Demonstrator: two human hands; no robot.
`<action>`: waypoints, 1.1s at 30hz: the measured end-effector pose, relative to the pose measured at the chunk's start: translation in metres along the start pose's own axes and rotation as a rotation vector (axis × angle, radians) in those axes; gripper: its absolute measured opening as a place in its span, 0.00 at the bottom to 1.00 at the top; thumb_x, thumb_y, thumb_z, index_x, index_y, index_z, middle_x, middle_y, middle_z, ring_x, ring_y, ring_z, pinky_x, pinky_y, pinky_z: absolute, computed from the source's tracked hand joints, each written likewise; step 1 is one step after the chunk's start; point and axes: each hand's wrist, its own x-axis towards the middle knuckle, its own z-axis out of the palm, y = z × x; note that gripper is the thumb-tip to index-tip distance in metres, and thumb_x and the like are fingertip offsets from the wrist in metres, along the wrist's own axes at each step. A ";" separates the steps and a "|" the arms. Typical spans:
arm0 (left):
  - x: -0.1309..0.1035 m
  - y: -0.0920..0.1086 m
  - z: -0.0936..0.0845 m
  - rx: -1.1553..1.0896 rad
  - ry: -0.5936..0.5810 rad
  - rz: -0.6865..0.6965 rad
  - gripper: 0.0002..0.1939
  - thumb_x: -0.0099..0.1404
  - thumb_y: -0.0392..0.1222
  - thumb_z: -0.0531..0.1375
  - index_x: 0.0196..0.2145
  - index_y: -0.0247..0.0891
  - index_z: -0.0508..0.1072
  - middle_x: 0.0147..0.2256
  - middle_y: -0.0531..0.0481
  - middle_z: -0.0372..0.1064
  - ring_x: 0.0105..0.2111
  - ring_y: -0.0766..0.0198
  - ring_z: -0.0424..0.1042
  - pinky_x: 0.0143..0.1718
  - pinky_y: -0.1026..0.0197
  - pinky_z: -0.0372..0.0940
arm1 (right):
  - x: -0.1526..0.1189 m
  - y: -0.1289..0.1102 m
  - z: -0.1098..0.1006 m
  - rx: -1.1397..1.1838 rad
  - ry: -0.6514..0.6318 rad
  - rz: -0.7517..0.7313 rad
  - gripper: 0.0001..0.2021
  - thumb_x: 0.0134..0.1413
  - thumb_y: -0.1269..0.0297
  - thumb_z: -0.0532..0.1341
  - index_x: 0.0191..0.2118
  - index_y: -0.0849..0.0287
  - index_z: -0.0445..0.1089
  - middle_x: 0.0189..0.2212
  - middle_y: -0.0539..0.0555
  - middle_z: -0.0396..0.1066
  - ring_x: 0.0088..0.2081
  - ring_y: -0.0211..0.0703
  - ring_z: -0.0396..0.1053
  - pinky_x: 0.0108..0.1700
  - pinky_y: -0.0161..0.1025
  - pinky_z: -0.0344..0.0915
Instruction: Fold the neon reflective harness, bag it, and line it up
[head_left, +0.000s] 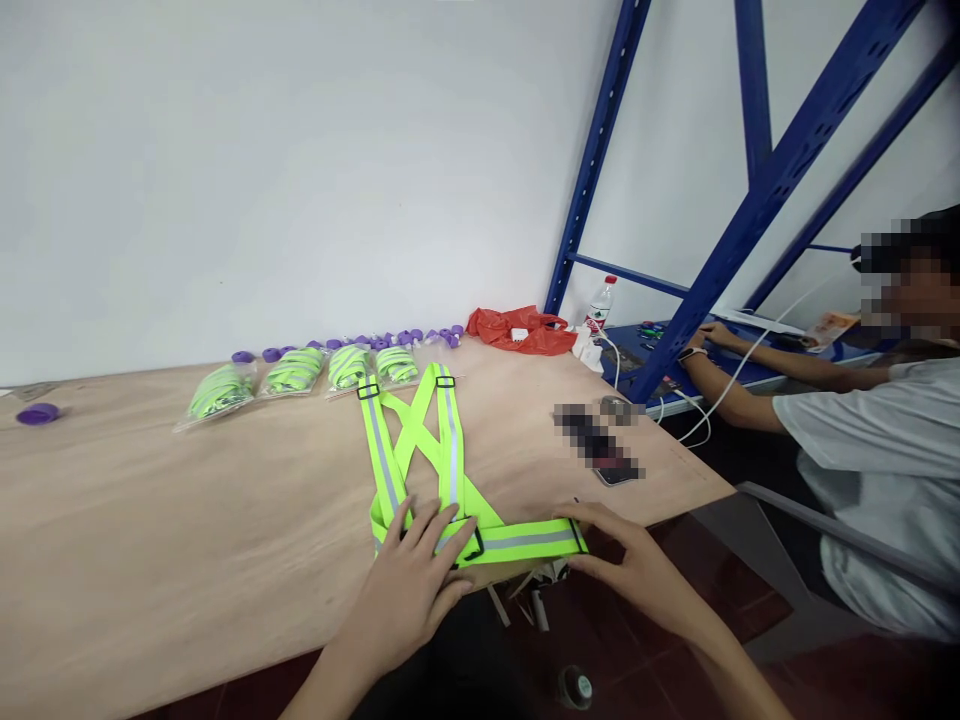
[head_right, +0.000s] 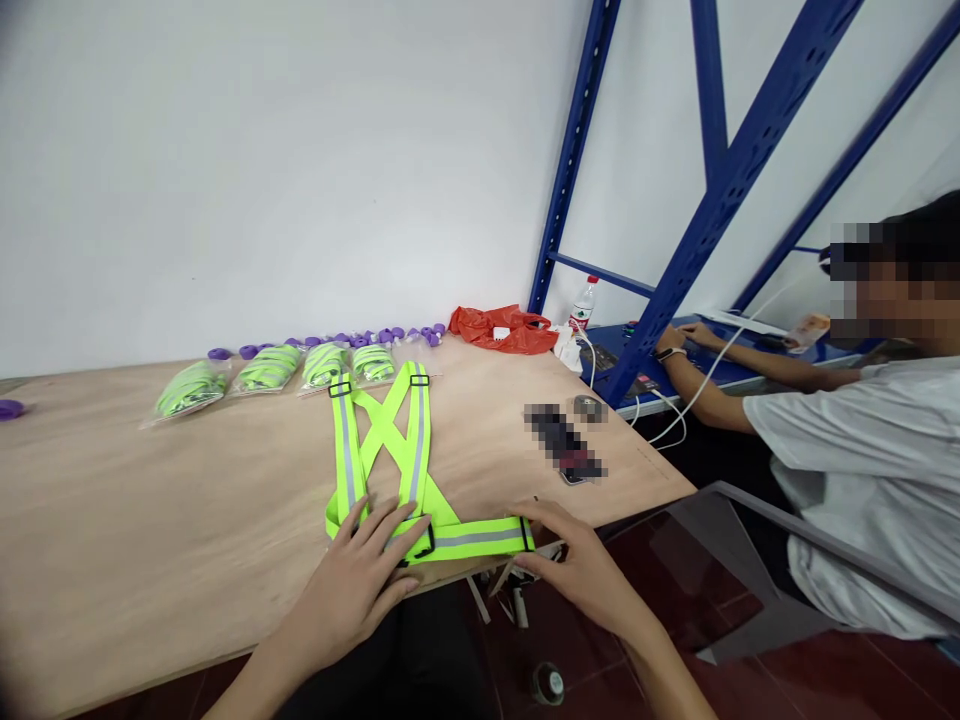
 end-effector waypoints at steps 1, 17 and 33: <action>-0.001 -0.001 -0.001 0.018 -0.002 0.018 0.26 0.74 0.53 0.52 0.66 0.46 0.60 0.63 0.46 0.64 0.64 0.50 0.60 0.67 0.38 0.47 | 0.000 -0.001 0.000 0.030 0.028 0.016 0.22 0.53 0.54 0.68 0.54 0.50 0.75 0.51 0.56 0.74 0.43 0.47 0.72 0.47 0.43 0.72; -0.017 0.067 0.029 0.258 0.140 -0.324 0.41 0.63 0.59 0.62 0.68 0.40 0.59 0.65 0.34 0.59 0.65 0.36 0.57 0.59 0.28 0.56 | 0.047 -0.058 0.022 0.412 0.068 -0.203 0.20 0.54 0.53 0.68 0.52 0.52 0.73 0.46 0.57 0.72 0.31 0.39 0.68 0.25 0.34 0.68; -0.017 0.070 0.036 0.006 -0.037 -0.448 0.30 0.60 0.53 0.68 0.56 0.36 0.74 0.48 0.31 0.75 0.50 0.34 0.73 0.47 0.31 0.68 | 0.099 -0.139 0.131 -0.192 -0.662 -0.545 0.23 0.53 0.68 0.69 0.56 0.54 0.73 0.47 0.54 0.74 0.47 0.45 0.72 0.50 0.40 0.69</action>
